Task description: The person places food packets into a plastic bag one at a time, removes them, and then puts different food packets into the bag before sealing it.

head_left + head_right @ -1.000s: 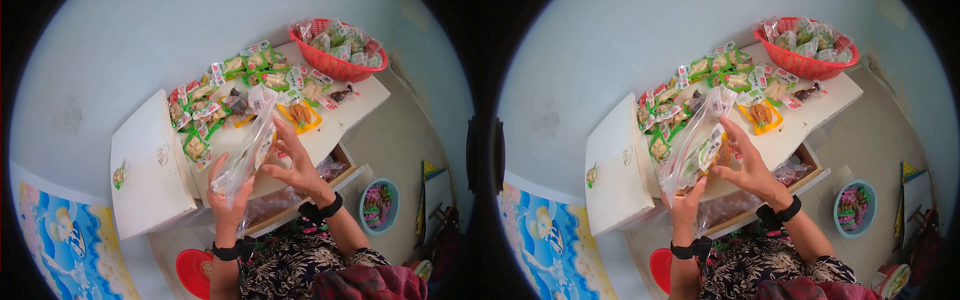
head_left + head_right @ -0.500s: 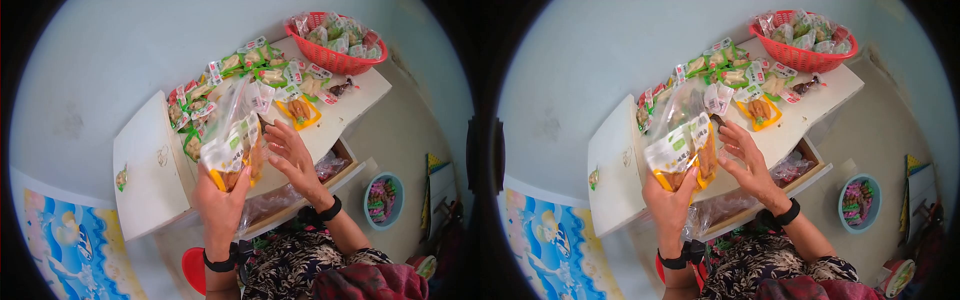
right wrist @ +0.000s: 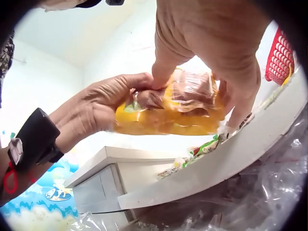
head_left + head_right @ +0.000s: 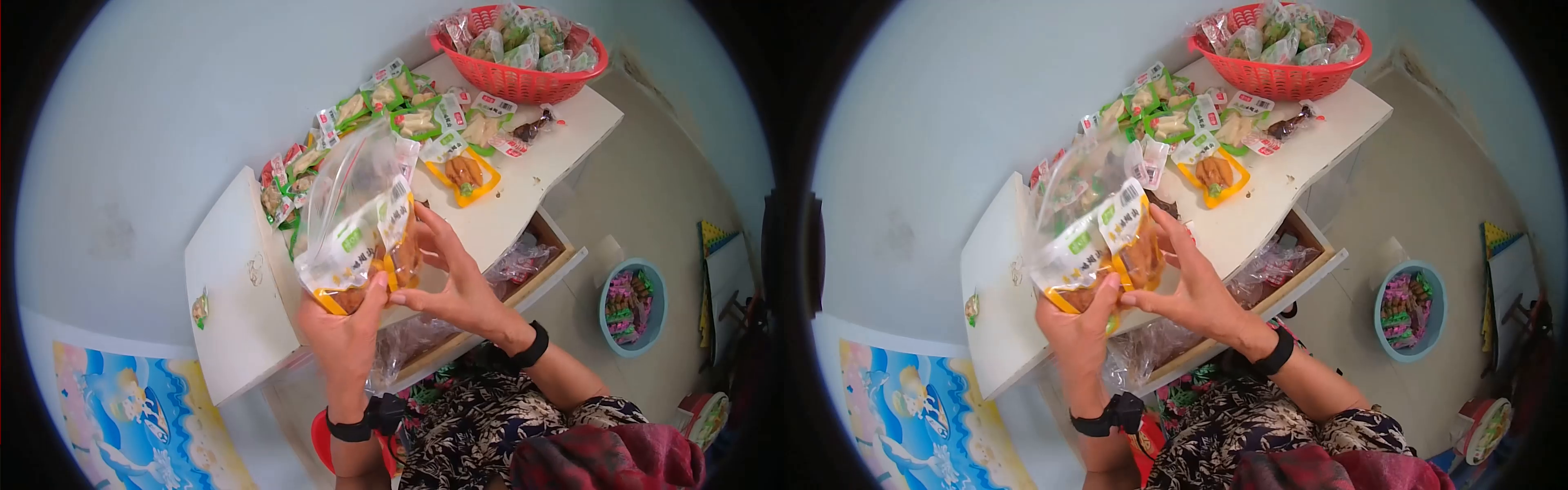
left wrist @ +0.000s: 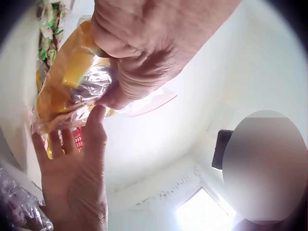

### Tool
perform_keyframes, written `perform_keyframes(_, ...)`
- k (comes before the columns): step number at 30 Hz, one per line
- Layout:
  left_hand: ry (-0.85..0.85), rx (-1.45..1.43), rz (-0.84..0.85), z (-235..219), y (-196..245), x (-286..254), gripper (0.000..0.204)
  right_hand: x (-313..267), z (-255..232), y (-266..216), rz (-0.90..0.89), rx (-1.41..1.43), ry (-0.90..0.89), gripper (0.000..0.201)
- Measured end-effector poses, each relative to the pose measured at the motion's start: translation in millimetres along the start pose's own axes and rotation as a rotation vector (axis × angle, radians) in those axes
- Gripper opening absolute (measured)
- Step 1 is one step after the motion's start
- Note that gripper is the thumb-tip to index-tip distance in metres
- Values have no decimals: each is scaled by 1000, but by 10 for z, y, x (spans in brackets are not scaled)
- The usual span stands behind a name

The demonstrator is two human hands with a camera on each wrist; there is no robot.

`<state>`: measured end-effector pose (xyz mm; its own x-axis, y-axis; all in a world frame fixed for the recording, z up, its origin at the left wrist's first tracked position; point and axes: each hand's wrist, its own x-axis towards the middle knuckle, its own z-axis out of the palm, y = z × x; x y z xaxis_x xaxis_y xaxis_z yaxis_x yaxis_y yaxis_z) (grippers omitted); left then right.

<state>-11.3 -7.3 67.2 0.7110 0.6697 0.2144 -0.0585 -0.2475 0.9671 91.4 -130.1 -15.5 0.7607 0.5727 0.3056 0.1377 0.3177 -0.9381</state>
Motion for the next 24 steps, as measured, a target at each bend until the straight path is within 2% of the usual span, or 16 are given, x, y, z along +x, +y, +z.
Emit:
perform_keyframes(2, -21, -39, -6, -5, -131, 21, 38, 21, 46, 38, -11, -20, 56, 117)
perform_keyframes(3, -50, -88, -131, -49, -170, 11, 39, 12, 27, -82, 24, 20, 59, 118)
perform_keyframes(6, -161, -123, -150, -188, -302, 52, 44, 22, -9, 27, 10, 214, 47, 106)
perform_keyframes(9, -216, -223, -84, -200, -442, 83, 48, 99, -214, 79, 217, 276, -121, 82)
perform_keyframes(12, -233, -268, -26, -154, -462, 123, 54, 197, -311, -44, 261, 13, -166, 63)
perform_keyframes(15, -288, -156, 24, -274, -562, 200, 61, 265, -260, -162, 19, -43, -164, 54)
perform_keyframes(18, -335, -163, -128, -405, -896, 261, 65, 313, -213, 4, 88, 78, -195, 51)
perform_keyframes(21, -241, -121, 98, -327, -978, 253, 62, 292, -258, 63, 40, -195, -228, 51)
perform_keyframes(24, -242, -140, 2, -340, -942, 253, 57, 308, -268, 60, 70, -188, -220, 53)
